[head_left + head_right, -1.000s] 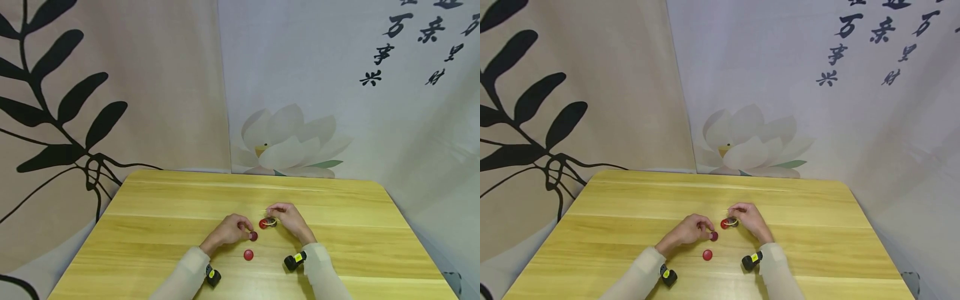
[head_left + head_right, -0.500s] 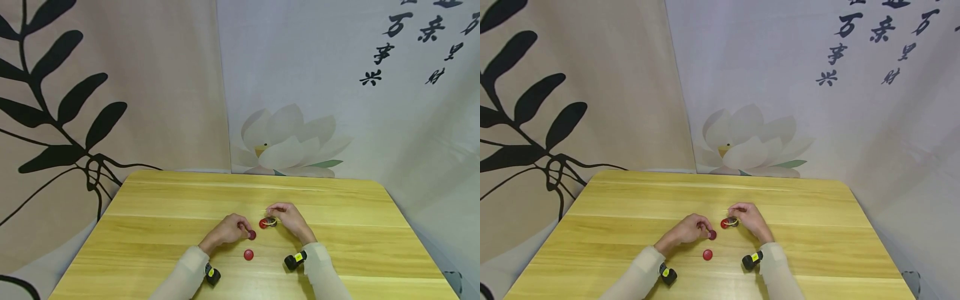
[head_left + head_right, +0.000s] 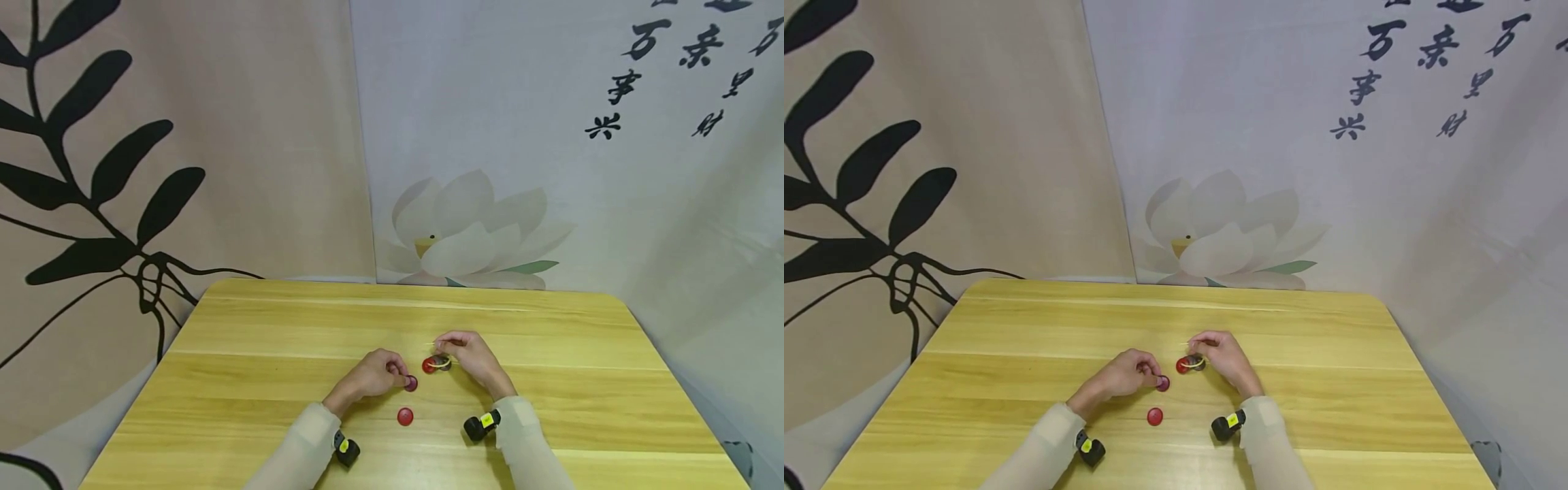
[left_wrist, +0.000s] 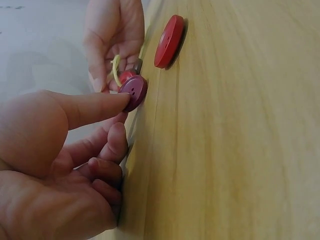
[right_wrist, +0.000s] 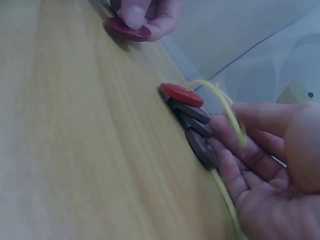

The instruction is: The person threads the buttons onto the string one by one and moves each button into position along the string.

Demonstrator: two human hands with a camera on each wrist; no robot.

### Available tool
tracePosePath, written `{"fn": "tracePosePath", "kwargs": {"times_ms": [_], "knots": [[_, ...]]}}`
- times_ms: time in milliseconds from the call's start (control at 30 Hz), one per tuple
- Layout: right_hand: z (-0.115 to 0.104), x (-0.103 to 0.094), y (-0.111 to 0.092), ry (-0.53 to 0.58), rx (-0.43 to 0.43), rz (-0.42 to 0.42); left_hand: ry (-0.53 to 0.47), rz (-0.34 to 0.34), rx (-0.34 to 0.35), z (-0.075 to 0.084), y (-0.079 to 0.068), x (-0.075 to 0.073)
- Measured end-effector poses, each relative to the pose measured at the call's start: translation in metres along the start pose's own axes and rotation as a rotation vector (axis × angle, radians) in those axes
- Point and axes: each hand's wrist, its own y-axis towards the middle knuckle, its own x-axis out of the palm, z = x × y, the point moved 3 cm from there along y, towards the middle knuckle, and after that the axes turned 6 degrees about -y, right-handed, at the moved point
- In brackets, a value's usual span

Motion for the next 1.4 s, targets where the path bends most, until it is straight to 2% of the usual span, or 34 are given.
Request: {"fn": "tracePosePath", "kwargs": {"times_ms": [300,433,533,667,967,1167,1400], "knots": [[-0.002,-0.001,-0.002,0.005,-0.005,-0.008,0.005,0.002,0.005,-0.001,0.001,-0.001],[-0.022,-0.002,-0.014,0.001,-0.015,-0.012,-0.001,0.004,0.012,0.0,0.001,-0.002],[-0.028,-0.001,-0.018,-0.015,-0.016,-0.001,-0.011,0.008,0.008,0.001,0.0,-0.002],[-0.007,0.001,-0.008,-0.001,-0.03,0.02,-0.024,0.017,0.003,-0.001,0.0,-0.002],[-0.001,0.0,-0.007,0.036,-0.032,0.037,-0.111,0.072,0.023,-0.006,0.0,-0.007],[-0.003,0.001,-0.008,0.029,-0.03,0.037,-0.185,0.118,-0.009,-0.009,0.001,-0.017],[-0.012,0.0,-0.01,0.0,-0.05,0.092,-0.244,0.209,-0.027,-0.008,-0.002,-0.026]]}}
